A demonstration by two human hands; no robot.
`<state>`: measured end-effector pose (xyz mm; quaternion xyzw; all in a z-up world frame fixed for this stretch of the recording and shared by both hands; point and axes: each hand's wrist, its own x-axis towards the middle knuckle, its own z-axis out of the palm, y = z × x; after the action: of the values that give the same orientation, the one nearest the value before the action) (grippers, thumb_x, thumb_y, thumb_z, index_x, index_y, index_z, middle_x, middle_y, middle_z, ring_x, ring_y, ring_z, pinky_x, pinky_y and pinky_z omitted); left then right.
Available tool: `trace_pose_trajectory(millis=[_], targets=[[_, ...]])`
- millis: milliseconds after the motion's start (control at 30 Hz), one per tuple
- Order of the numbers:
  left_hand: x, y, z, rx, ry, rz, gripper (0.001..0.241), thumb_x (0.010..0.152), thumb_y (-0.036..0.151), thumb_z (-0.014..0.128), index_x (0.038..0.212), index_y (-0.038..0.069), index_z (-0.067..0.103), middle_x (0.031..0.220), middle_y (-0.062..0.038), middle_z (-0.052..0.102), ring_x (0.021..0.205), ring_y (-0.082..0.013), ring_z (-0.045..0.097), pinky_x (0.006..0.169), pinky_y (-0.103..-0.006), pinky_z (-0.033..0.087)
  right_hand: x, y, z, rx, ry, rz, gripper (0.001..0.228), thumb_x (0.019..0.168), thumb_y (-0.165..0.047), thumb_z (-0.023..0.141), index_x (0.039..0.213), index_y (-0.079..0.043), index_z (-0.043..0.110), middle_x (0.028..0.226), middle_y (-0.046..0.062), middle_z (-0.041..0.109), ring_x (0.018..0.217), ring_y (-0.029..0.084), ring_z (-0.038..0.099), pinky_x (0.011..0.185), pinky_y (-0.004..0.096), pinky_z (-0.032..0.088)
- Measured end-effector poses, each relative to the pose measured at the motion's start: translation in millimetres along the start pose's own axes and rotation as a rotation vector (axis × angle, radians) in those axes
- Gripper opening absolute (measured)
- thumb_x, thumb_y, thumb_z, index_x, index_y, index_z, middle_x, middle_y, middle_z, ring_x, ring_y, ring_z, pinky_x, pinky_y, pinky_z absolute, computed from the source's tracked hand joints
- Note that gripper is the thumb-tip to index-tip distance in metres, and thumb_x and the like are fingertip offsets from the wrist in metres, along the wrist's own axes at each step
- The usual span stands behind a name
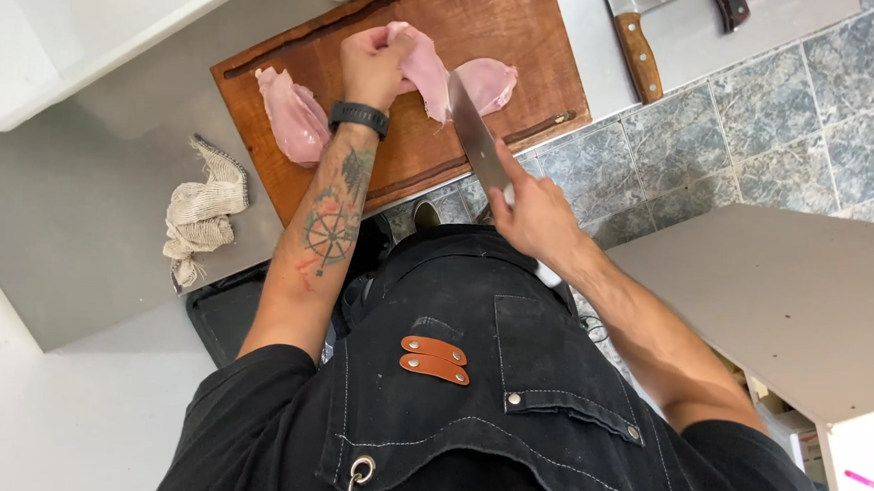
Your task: Slicing raw chicken breasts into thin fillets using a kitchen knife on a wooden cutting board.
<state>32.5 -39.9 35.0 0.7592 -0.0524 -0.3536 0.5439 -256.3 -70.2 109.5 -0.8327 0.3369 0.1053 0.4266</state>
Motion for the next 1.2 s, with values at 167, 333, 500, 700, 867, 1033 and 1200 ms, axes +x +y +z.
trace_pose_trajectory(millis=[167,333,500,700,867,1033,1200], targets=[[-11.7,9.0,-62.5,-0.17,0.04,0.144,0.016,0.095,0.027,0.076,0.097,0.011,0.079,0.09,-0.004,0.08,0.085,-0.016,0.079,0.065,-0.039,0.076,-36.9,-6.9,-27.7,-0.152,-0.164,0.093,0.071,0.105,-0.031,0.055,0.173,-0.022,0.036,0.07,0.022,0.072,0.068,0.047,0.066,0.071,0.057,0.052],[-27.6,39.1,-167.9,0.061,-0.171,0.746,0.018,0.111,0.023,0.073,0.121,0.009,0.068,0.113,0.001,0.07,0.105,-0.0107,0.063,0.1,-0.0268,0.052,-51.5,9.8,-32.9,-0.144,-0.173,0.013,0.072,0.102,-0.035,0.06,0.172,-0.026,0.042,0.052,0.011,0.064,0.055,0.035,0.068,0.074,0.045,0.052],[-57.3,9.1,-212.5,0.88,-0.183,1.229,0.037,0.11,0.013,0.053,0.142,0.001,0.069,0.145,-0.02,0.072,0.146,-0.0447,0.056,0.122,-0.0661,0.037,-54.4,30.5,-26.2,0.039,0.026,0.039,0.074,0.103,-0.043,0.061,0.173,-0.025,0.043,0.052,0.006,0.033,0.049,0.023,0.033,0.061,0.035,0.039],[-96.4,-122.3,-151.1,1.137,-0.2,1.466,0.046,0.105,0.056,0.07,0.135,0.02,0.072,0.168,-0.012,0.053,0.156,-0.0403,0.045,0.113,-0.0623,0.033,-57.5,56.2,-6.2,0.446,0.464,-0.15,0.047,0.109,0.0,0.068,0.15,0.011,0.048,0.094,0.033,0.073,0.053,0.033,0.067,0.044,0.043,0.055],[-28.6,-78.3,-0.5,0.824,-0.351,1.328,0.034,0.11,0.03,0.062,0.134,0.009,0.071,0.134,-0.012,0.072,0.123,-0.0366,0.067,0.108,-0.0531,0.051,-43.3,77.2,54.9,0.986,0.653,-0.134,0.025,0.113,-0.004,0.058,0.133,-0.005,0.044,0.076,0.014,0.063,0.047,0.02,0.06,0.043,0.03,0.048],[-5.2,-1.0,70.9,1.192,-0.73,1.139,0.065,0.101,0.01,0.071,0.161,0.009,0.046,0.143,-0.024,0.068,0.131,-0.0486,0.061,0.103,-0.0631,0.049,-53.5,74.5,72.0,1.124,0.506,-0.02,0.047,0.115,-0.026,0.054,0.155,-0.01,0.034,0.069,0.012,0.057,0.042,0.019,0.054,0.041,0.032,0.042],[-4.0,24.4,55.0,1.313,-0.977,0.887,0.023,0.103,0.036,0.078,0.095,0.014,0.077,0.122,-0.011,0.064,0.113,-0.0298,0.051,0.094,-0.0506,0.05,-47.7,97.2,62.7,1.075,0.649,-0.126,0.046,0.117,-0.031,0.054,0.151,-0.003,0.043,0.075,0.014,0.062,0.041,0.017,0.053,0.035,0.031,0.047]])
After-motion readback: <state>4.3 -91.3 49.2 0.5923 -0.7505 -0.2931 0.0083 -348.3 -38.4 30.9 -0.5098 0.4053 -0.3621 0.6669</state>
